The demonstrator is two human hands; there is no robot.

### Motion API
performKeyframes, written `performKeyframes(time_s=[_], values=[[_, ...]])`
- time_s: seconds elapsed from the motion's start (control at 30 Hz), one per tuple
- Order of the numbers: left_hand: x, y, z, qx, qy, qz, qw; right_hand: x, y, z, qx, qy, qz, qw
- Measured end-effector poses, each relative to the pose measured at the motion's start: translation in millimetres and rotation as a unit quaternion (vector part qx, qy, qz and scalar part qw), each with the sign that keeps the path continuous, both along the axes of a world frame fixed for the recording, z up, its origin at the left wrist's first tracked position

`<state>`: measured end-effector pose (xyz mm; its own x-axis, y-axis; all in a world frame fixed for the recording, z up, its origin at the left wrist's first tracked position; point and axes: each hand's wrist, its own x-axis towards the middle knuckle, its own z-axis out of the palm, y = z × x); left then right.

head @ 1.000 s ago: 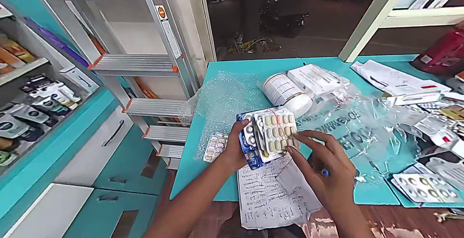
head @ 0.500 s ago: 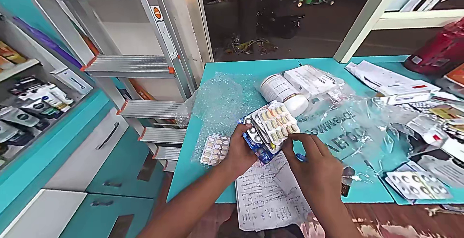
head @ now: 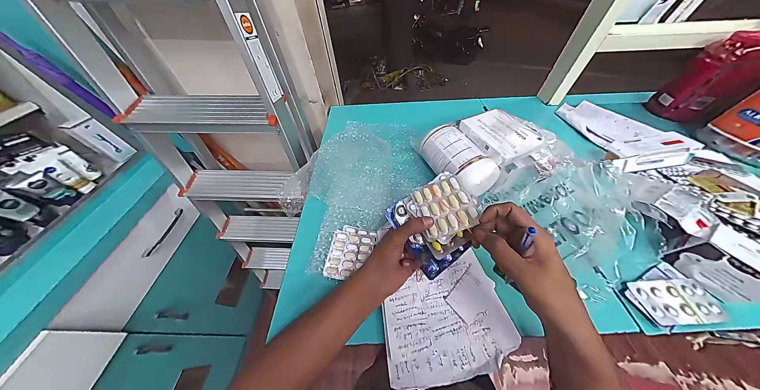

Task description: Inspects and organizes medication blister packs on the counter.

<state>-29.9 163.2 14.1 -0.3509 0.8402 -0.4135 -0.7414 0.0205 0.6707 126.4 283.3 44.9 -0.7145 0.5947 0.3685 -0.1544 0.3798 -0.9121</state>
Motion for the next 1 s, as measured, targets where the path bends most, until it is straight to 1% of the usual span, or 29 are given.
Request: performKeyframes(time_s=[0.07,0.17,0.27,0.33,0.43,0.5,0.53,0.57,0.63,0.73,0.77,0.8,0.83,0.9,0.97,1.0], values=[[1.1,-1.0,0.2,0.007,0.008,-0.001,1.000,4.9,1.9,2.7,0.028,-0.042,-0.006,0.999],[1.6,-1.8,-0.6,0.020,0.022,-0.018,0.999,10.2,0.1,4.9,0.070,-0.070,-0.026,0.995],[1.0,-2.6,0.0,0.017,0.033,-0.022,0.999,16.5,-2.0,7.4,0.074,-0.071,-0.024,0.994],[0.1,-3.5,-0.7,0.023,0.045,-0.036,0.998,20.7,-1.6,10.2,0.084,-0.093,-0.030,0.992],[1.6,-3.0,-2.1,0.027,0.052,-0.056,0.997,25.8,-4.6,13.6,0.170,-0.169,-0.079,0.968],[0.8,-2.6,-1.7,0.029,0.053,-0.071,0.996,28.5,-7.6,15.9,0.215,-0.186,-0.101,0.954],[0.4,-2.9,-1.2,0.030,0.053,-0.077,0.995,29.7,-7.4,16.7,0.202,-0.162,-0.090,0.962],[-0.3,-3.5,-0.3,0.031,0.053,-0.081,0.995,30.3,-5.8,17.6,0.163,-0.120,-0.064,0.977],[-2.0,-4.7,1.8,0.032,0.052,-0.085,0.994,29.5,-2.7,20.4,0.051,-0.038,-0.006,0.998],[-5.4,-4.9,0.9,0.034,0.052,-0.091,0.994,26.1,-1.3,20.1,-0.084,0.028,0.024,0.996],[-6.4,-4.8,0.6,0.032,0.055,-0.095,0.993,25.7,-0.9,18.8,-0.106,0.035,0.024,0.993],[-6.7,-4.3,0.5,0.031,0.058,-0.098,0.993,25.8,-0.3,17.5,-0.108,0.033,0.019,0.993],[-6.5,-3.8,0.8,0.029,0.059,-0.101,0.993,26.5,0.4,16.2,-0.087,0.020,0.007,0.996],[-5.6,-2.4,-1.0,0.031,0.061,-0.104,0.992,30.1,1.0,14.1,0.010,-0.039,-0.039,0.998],[-4.3,-1.6,-4.4,0.045,0.060,-0.107,0.991,34.4,1.9,14.0,0.105,-0.116,-0.087,0.984],[-3.5,-1.6,-6.9,0.055,0.059,-0.111,0.991,35.8,3.0,14.6,0.133,-0.147,-0.093,0.976]])
